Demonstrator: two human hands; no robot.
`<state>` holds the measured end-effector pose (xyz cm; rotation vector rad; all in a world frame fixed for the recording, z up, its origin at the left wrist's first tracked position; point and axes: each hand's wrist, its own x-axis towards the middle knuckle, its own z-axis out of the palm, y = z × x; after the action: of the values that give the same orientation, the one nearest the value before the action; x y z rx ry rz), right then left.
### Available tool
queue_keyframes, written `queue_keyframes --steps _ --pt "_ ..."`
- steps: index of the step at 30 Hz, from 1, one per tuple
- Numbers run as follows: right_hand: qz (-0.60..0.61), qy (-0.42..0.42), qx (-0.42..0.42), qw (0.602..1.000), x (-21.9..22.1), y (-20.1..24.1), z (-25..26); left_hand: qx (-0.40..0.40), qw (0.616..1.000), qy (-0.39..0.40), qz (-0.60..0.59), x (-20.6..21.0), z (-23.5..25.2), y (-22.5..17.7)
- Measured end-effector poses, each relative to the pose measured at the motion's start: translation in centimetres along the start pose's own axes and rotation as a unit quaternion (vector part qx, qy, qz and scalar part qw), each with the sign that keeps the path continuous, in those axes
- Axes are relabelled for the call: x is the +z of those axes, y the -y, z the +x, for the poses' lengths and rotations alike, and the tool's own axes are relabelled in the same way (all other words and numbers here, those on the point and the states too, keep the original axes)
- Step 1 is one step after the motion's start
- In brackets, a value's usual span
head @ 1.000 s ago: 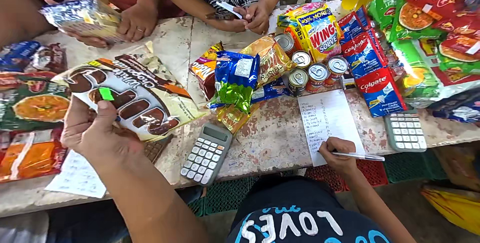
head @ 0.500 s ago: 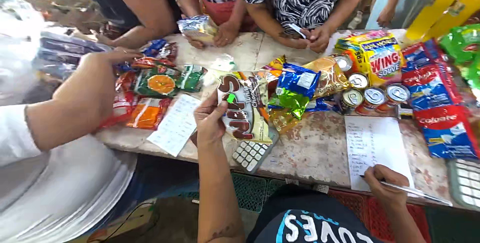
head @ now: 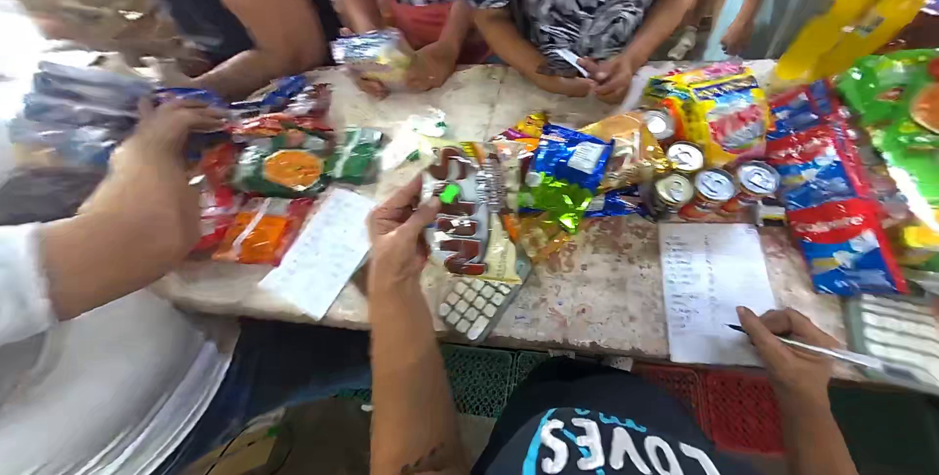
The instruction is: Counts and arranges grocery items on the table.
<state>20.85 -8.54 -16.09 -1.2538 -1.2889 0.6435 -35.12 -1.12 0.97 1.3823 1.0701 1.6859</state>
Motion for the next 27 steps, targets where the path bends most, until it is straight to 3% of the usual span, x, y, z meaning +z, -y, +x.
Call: queue_keyframes --steps 6,10,12,24,27 --pt "-0.043 -0.045 -0.043 0.997 1.6 4.1 0.3 -0.035 0.999 -0.011 0.028 -0.1 0.7 0.4" --pt "-0.027 -0.024 -0.047 0.998 2.1 3.8 -0.2 -0.060 0.992 -0.092 0.065 6.8 0.7 -5.6" --pt "-0.017 -0.001 -0.060 0.998 2.2 3.3 -0.5 -0.047 0.992 -0.090 0.080 7.6 0.7 -6.5" --pt "-0.067 0.040 -0.074 0.994 2.8 1.6 -0.9 -0.035 0.991 -0.108 0.067 6.7 1.0 -5.9" --pt "-0.057 0.031 -0.062 0.996 2.3 0.7 -1.6 -0.027 0.996 -0.078 0.046 3.0 1.0 -2.6"
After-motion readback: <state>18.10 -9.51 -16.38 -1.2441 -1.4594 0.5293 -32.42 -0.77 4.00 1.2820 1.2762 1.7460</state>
